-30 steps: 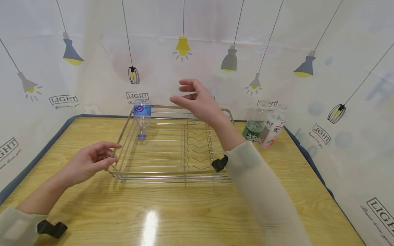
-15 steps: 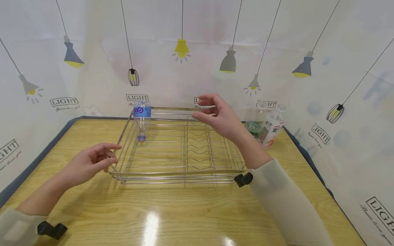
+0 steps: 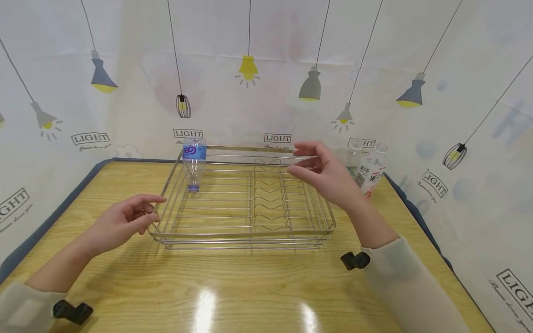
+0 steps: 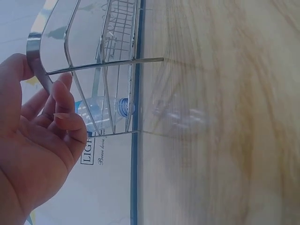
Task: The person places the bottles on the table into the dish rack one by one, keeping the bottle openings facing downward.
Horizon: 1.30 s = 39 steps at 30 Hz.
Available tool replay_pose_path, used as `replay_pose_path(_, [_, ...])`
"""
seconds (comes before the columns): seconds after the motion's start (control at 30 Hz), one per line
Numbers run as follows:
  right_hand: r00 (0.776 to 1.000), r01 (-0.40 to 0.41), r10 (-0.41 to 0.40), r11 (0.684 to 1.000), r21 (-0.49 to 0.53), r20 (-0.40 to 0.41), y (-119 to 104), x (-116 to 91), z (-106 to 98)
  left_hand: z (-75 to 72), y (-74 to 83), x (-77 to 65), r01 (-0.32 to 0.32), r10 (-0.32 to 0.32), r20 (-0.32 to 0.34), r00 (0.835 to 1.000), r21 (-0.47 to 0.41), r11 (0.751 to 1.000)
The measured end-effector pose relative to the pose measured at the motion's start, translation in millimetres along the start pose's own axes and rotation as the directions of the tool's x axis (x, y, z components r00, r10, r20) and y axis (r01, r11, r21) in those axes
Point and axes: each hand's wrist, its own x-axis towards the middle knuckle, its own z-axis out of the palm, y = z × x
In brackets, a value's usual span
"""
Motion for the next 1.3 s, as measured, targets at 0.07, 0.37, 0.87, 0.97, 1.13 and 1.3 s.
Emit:
replay_pose_path(0.07, [0.999, 0.023, -0.023, 1.0, -0.001, -0.027, 5, -6, -8, 0.8, -0.8, -0.2, -0.003, 0.003, -0.007, 1.0, -0.004, 1.0])
replay_pose_path(0.37, [0.973, 0.103, -0.065, 0.981, 0.165, -0.22, 31, -31, -61, 2.7, -4.3, 1.2, -0.024, 0.023, -0.025, 0.999, -0.014, 1.0])
replay_pose_path(0.87, [0.88, -0.182, 0.25, 0.963, 0.2, -0.404, 118, -48, -120, 2.5, -4.0, -0.5, -0.019, 0.017, -0.038, 0.999, -0.038, 0.999])
replay_pose_path(0.97, [0.857, -0.282, 0.308, 0.951, 0.124, -0.414, 136, -47, -122, 3.7, -3.7, -0.4, -0.01, 0.009, -0.041, 0.999, -0.038, 0.999])
replay_pose_path(1.13, [0.825, -0.257, 0.355, 0.929, 0.267, -0.439, 154, -42, -123, 5.9, -4.0, -0.1, -0.004, 0.002, -0.046, 0.999, -0.04, 0.999])
replay_pose_path(1.3, [0.804, -0.273, 0.381, 0.918, 0.287, -0.456, 167, -35, -120, 7.4, -4.7, -0.4, -0.003, 0.0, -0.049, 0.999, -0.054, 0.999])
